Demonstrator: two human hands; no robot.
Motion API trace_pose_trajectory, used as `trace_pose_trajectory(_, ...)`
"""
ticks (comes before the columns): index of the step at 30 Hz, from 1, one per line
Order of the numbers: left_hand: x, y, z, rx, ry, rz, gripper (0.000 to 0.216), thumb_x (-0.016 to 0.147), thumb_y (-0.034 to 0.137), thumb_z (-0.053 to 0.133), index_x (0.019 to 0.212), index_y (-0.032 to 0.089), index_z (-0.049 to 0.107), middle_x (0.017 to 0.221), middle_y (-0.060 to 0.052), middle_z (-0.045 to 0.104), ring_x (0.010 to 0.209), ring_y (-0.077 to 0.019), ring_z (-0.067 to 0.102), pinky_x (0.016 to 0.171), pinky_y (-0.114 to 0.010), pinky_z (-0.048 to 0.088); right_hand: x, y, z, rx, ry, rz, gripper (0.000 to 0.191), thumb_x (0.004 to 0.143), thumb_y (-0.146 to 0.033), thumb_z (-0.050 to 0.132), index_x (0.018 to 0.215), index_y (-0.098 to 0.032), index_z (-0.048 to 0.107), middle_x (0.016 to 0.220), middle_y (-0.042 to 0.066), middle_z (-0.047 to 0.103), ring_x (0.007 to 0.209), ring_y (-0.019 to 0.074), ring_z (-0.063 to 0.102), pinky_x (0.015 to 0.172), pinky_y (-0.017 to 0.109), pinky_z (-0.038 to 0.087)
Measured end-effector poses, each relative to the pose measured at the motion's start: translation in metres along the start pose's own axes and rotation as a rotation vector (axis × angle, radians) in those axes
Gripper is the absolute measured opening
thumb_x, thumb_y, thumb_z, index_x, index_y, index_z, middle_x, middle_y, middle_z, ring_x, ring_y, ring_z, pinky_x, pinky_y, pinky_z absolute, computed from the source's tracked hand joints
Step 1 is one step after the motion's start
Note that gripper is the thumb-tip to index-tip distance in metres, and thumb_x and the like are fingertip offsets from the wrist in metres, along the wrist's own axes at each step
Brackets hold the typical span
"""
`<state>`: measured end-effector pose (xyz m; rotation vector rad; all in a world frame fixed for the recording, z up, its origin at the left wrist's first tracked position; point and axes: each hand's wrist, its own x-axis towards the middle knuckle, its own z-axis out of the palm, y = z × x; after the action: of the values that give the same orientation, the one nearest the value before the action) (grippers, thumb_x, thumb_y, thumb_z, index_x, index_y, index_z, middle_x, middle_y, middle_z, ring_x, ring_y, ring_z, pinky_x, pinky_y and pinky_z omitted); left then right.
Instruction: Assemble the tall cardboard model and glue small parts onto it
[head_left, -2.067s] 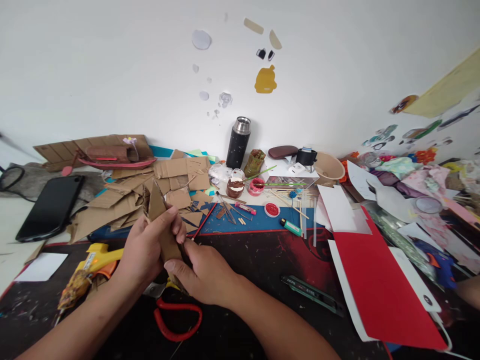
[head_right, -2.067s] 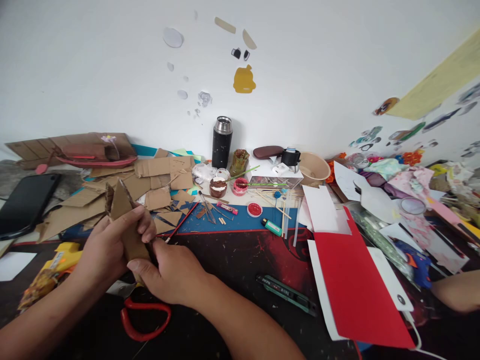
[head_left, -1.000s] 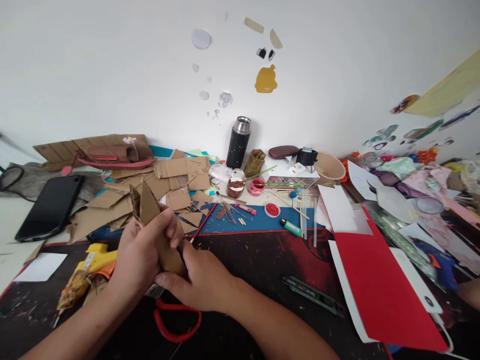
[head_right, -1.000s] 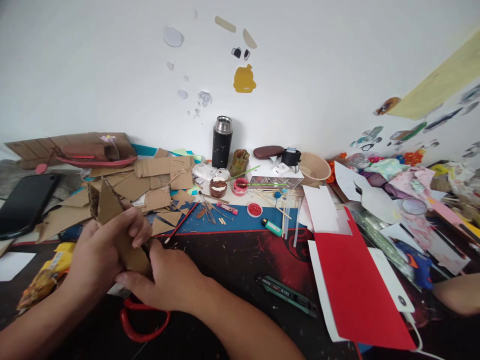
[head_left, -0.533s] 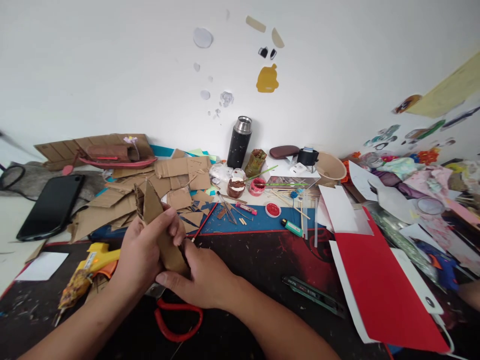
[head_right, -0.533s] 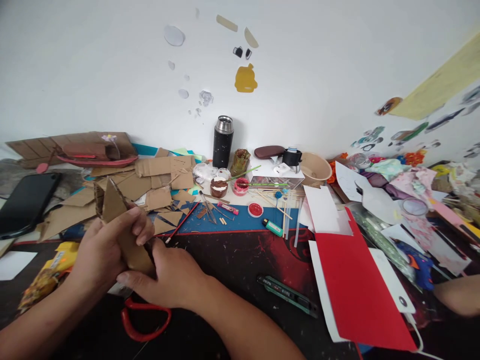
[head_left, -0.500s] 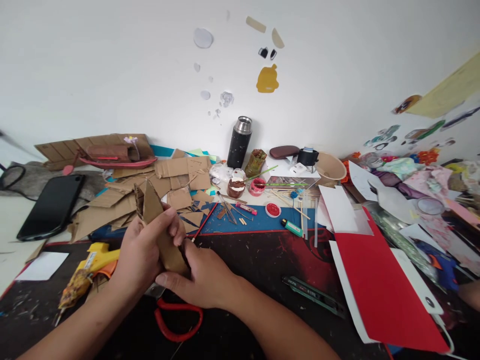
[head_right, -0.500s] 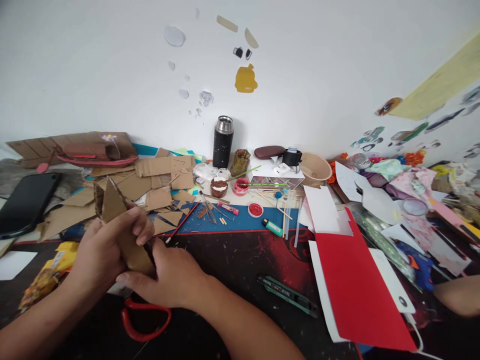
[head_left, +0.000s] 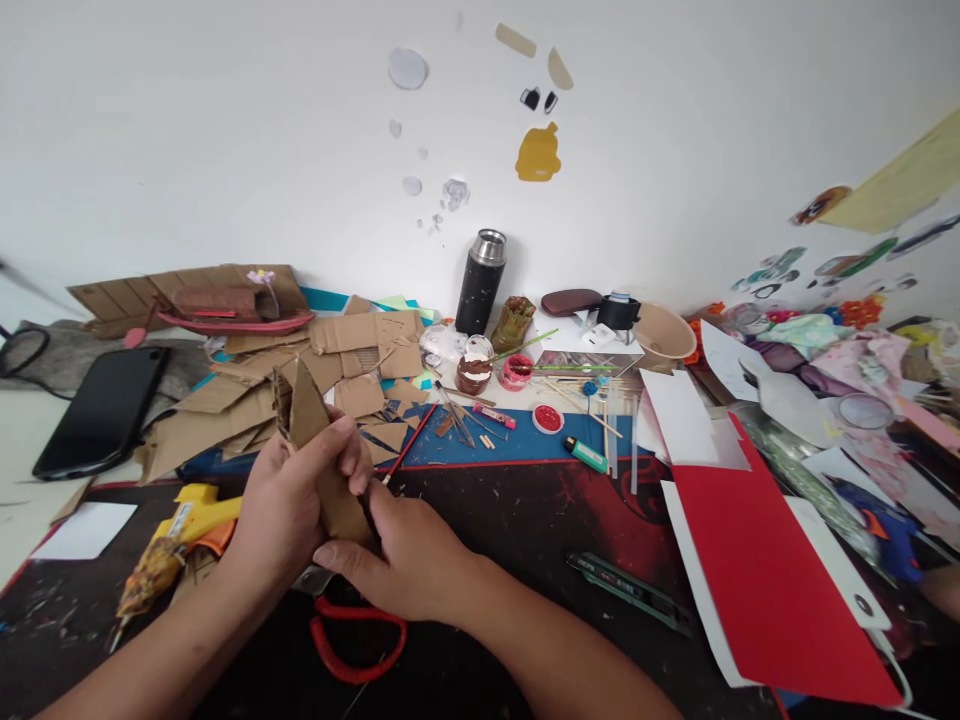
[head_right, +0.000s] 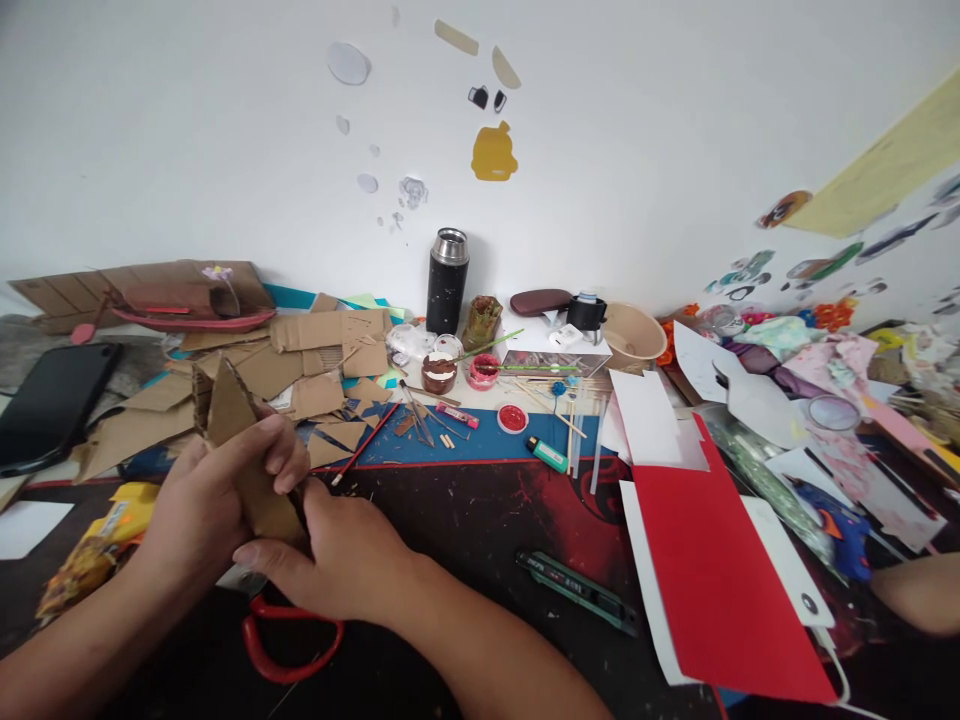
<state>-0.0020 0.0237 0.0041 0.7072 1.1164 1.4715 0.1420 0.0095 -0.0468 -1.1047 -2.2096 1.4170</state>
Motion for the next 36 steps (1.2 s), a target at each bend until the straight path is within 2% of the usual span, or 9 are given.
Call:
trace_pose_trajectory(5,0.004,0.002,0.0,-0.057,-0.023,-0.053,0.039,0.073,0.039,0.1,0.079,0.024,0.065,0.059,0.007,0.054,0.049,-0.0111,0.053,0.047,-0.021,0.048,0.001,0.001,-0.003,0.04,0.001,-0.019,0.071,0.105,-0.069,0.072,0.153,-0.02,0.053,0.122,0.013,0.081,0.101,0.0328,0.08,0.084,0.038,0.06)
trace_pose_trajectory(9,0.013,0.005,-0.006,-0.109,-0.063,-0.141,0.047,0.066,0.041,0.105,0.071,0.022,0.062,0.059,0.007,0.055,0.05,-0.0107,0.055,0.048,-0.02,0.052,0.001,0.004,-0.005,0.094,0.017,-0.034,0.064,0.103,-0.072,0.072,0.139,-0.021,0.061,0.108,0.007,0.079,0.086,0.026,0.074,0.071,0.032,0.051)
trace_pose_trajectory(13,0.02,0.003,-0.014,-0.122,-0.076,-0.218,0.046,0.062,0.046,0.106,0.086,0.023,0.074,0.064,0.005,0.064,0.056,-0.0155,0.065,0.052,-0.024,0.06,0.001,0.011,-0.001,0.228,0.046,-0.041,0.053,0.104,-0.069,0.072,0.128,-0.022,0.065,0.099,0.002,0.076,0.077,0.0191,0.065,0.064,0.028,0.045)
trace_pose_trajectory(18,0.022,-0.001,-0.015,-0.011,0.0,-0.211,0.067,0.064,0.052,0.103,0.12,0.022,0.08,0.101,-0.007,0.087,0.087,-0.0282,0.081,0.068,-0.032,0.069,0.004,0.012,0.003,0.372,0.121,0.002,0.057,0.101,-0.065,0.079,0.136,-0.022,0.067,0.122,0.007,0.081,0.105,0.0264,0.076,0.086,0.035,0.061)
trace_pose_trajectory(22,0.02,-0.001,-0.01,0.083,0.051,-0.177,0.075,0.063,0.06,0.103,0.124,0.024,0.078,0.121,-0.01,0.087,0.11,-0.035,0.081,0.075,-0.033,0.069,0.004,0.009,-0.003,0.378,0.25,0.057,0.059,0.098,-0.061,0.083,0.142,-0.024,0.068,0.133,0.009,0.082,0.119,0.0311,0.078,0.103,0.045,0.061)
trace_pose_trajectory(26,0.014,-0.001,-0.009,0.141,-0.008,-0.047,0.072,0.067,0.05,0.104,0.13,0.026,0.077,0.132,-0.01,0.084,0.122,-0.0351,0.079,0.089,-0.035,0.068,0.002,0.007,-0.01,0.302,0.298,0.085,0.063,0.096,-0.058,0.087,0.145,-0.024,0.066,0.138,0.012,0.081,0.127,0.034,0.077,0.108,0.048,0.06)
trace_pose_trajectory(28,0.012,-0.003,-0.009,0.154,-0.001,-0.037,0.067,0.067,0.043,0.104,0.126,0.026,0.077,0.127,-0.008,0.085,0.117,-0.0342,0.081,0.087,-0.036,0.068,0.001,0.006,-0.011,0.292,0.277,0.092,0.066,0.096,-0.059,0.088,0.148,-0.025,0.065,0.139,0.013,0.08,0.128,0.0348,0.077,0.107,0.047,0.061)
trace_pose_trajectory(31,0.011,-0.002,-0.011,0.142,0.098,-0.096,0.054,0.063,0.04,0.102,0.109,0.025,0.078,0.102,-0.003,0.087,0.09,-0.0294,0.083,0.073,-0.035,0.069,0.001,0.006,-0.011,0.325,0.233,0.091,0.062,0.1,-0.059,0.083,0.148,-0.024,0.064,0.134,0.012,0.081,0.122,0.0331,0.078,0.101,0.044,0.063)
trace_pose_trajectory(36,0.014,0.005,-0.009,0.062,0.205,-0.181,0.038,0.054,0.027,0.094,0.087,0.024,0.078,0.078,-0.001,0.084,0.064,-0.0253,0.077,0.051,-0.031,0.062,0.004,0.01,-0.008,0.35,0.262,0.071,0.04,0.113,-0.054,0.066,0.138,-0.022,0.066,0.118,0.008,0.082,0.109,0.0268,0.079,0.091,0.036,0.063)
